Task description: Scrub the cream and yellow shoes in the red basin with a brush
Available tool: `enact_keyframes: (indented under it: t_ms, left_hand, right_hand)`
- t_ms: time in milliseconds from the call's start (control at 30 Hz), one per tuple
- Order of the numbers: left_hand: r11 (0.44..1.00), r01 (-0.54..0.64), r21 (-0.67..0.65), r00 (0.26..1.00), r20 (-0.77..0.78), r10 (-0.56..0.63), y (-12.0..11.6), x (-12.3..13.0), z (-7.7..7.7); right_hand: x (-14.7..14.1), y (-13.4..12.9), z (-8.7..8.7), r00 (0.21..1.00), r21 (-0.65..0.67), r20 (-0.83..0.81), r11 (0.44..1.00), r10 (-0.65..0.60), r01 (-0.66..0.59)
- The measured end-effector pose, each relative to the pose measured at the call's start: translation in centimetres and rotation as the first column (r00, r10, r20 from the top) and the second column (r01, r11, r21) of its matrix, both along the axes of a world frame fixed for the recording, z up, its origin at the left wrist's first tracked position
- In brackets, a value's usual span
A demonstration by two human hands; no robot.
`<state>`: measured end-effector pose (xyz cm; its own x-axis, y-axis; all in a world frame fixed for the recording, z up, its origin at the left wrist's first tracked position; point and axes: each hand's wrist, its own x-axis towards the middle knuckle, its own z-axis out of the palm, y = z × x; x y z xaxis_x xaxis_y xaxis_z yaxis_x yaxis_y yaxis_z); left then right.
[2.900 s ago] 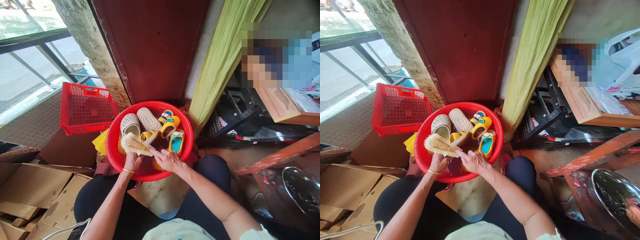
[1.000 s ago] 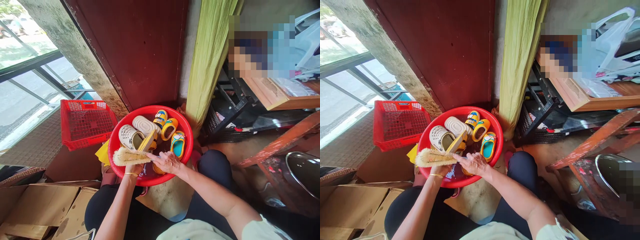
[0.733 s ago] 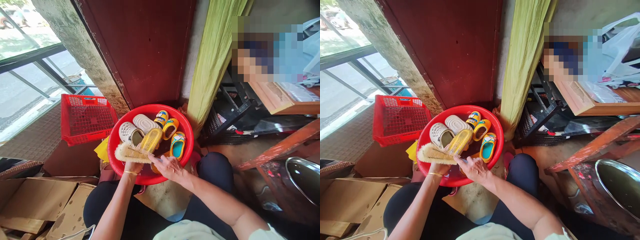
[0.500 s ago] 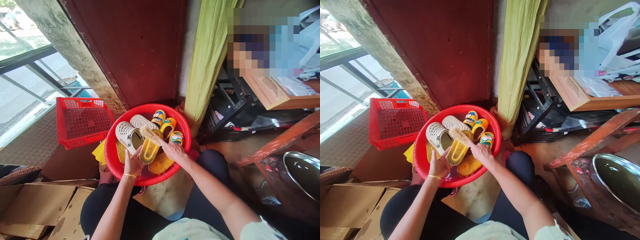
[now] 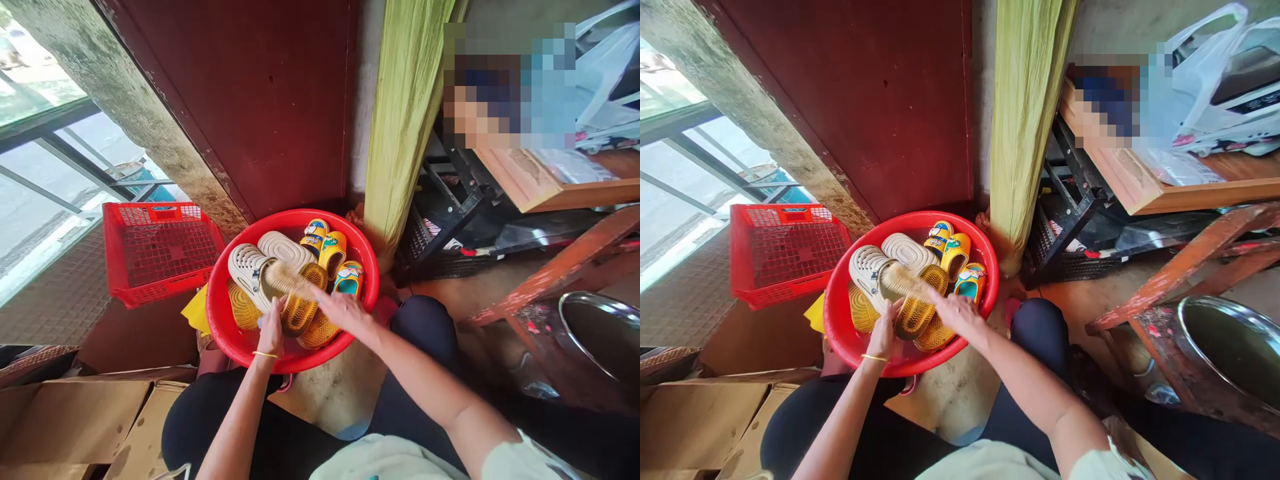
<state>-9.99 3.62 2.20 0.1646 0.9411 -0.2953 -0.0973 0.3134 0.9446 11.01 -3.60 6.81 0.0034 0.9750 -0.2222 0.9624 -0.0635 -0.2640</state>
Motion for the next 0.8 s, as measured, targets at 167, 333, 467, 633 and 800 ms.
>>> enact_keyframes:
  t_ms: [167,333,467,633,800]
  left_hand:
    - [0.853,0.318,0.415,0.688,-0.719,0.093,-0.9,0.5,0.1]
    - [0.645,0.636,0.424,0.432,-0.888,0.158,-1.8,2.0,-1.1]
    - [0.63,0.663,0.405,0.434,-0.893,0.118,-1.7,3.7,-2.0]
    - [0.718,0.571,0.398,0.429,-0.89,0.153,0.0,3.7,-1.7]
    - [0.67,0.647,0.365,0.355,-0.921,0.159,-0.5,3.7,-1.8]
  right_hand:
    - [4.0,2.8,0.3,0.968,0.042,-0.062,0.968,-0.245,0.248]
    - [1.9,1.5,-1.5,0.98,-0.001,-0.056,0.982,-0.191,0.191]
    - [1.5,1.0,-1.9,0.988,-0.078,-0.024,0.985,-0.154,0.151]
    - [2.8,0.9,-0.9,0.991,-0.142,-0.098,0.987,-0.096,0.081]
    - [3.6,1.2,-0.8,0.955,-0.076,-0.206,0.977,-0.213,0.201]
